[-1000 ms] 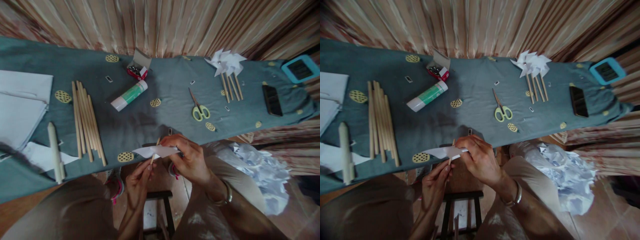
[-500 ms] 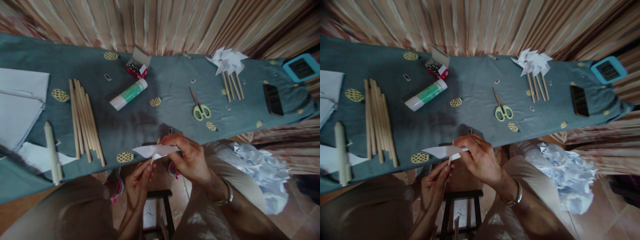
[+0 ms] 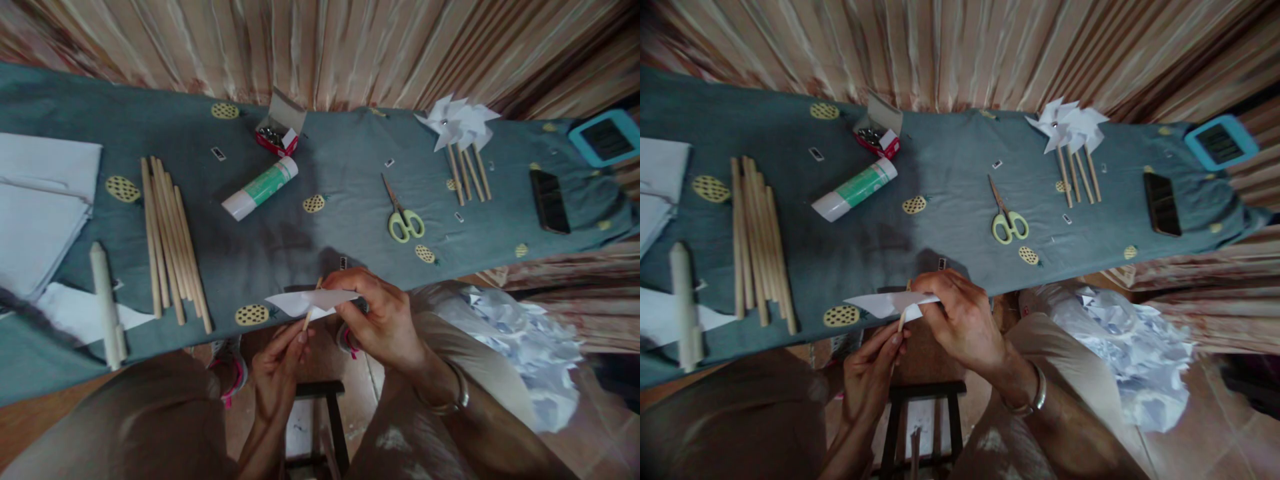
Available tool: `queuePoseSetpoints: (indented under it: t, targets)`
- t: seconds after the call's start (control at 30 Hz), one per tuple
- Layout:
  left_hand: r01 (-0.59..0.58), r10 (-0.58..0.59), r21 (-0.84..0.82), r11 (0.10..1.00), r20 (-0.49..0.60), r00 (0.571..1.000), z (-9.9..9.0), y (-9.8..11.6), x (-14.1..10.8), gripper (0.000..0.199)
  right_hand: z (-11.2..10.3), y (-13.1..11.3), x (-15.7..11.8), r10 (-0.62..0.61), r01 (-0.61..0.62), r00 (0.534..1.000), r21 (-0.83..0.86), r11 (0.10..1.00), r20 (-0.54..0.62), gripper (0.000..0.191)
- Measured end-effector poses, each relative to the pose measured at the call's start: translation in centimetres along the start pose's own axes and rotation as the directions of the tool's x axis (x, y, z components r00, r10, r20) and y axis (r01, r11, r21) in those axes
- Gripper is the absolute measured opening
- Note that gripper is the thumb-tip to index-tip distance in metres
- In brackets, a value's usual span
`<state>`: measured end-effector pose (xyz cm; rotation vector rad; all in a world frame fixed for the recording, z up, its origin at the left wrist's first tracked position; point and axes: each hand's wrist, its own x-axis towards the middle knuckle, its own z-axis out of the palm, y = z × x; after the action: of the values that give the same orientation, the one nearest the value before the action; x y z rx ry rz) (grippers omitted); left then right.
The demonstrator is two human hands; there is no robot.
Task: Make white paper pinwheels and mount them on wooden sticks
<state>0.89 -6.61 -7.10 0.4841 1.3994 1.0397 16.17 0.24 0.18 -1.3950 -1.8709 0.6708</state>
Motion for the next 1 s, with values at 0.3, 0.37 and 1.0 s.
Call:
queuePoseSetpoints:
  t: [0.3,0.37,1.0]
  targets:
    - [-0.043,0.042,0.001,0.999,0.037,0.998,-0.3,-0.4,0.3,0.031,-0.1,-0.3,0.8,0.217,-0.222,0.975,0.116,0.968,0.051,0.011]
    - [-0.034,0.035,-0.035,0.999,0.034,0.999,-0.2,-0.5,0.2,0.031,-0.1,-0.1,1.3,0.256,-0.264,0.964,0.148,0.953,0.073,0.006]
    - [0.104,-0.101,-0.304,0.947,0.023,0.995,1.7,2.2,-1.2,0.043,0.5,2.0,5.9,0.443,-0.573,0.814,0.394,0.718,0.377,0.016]
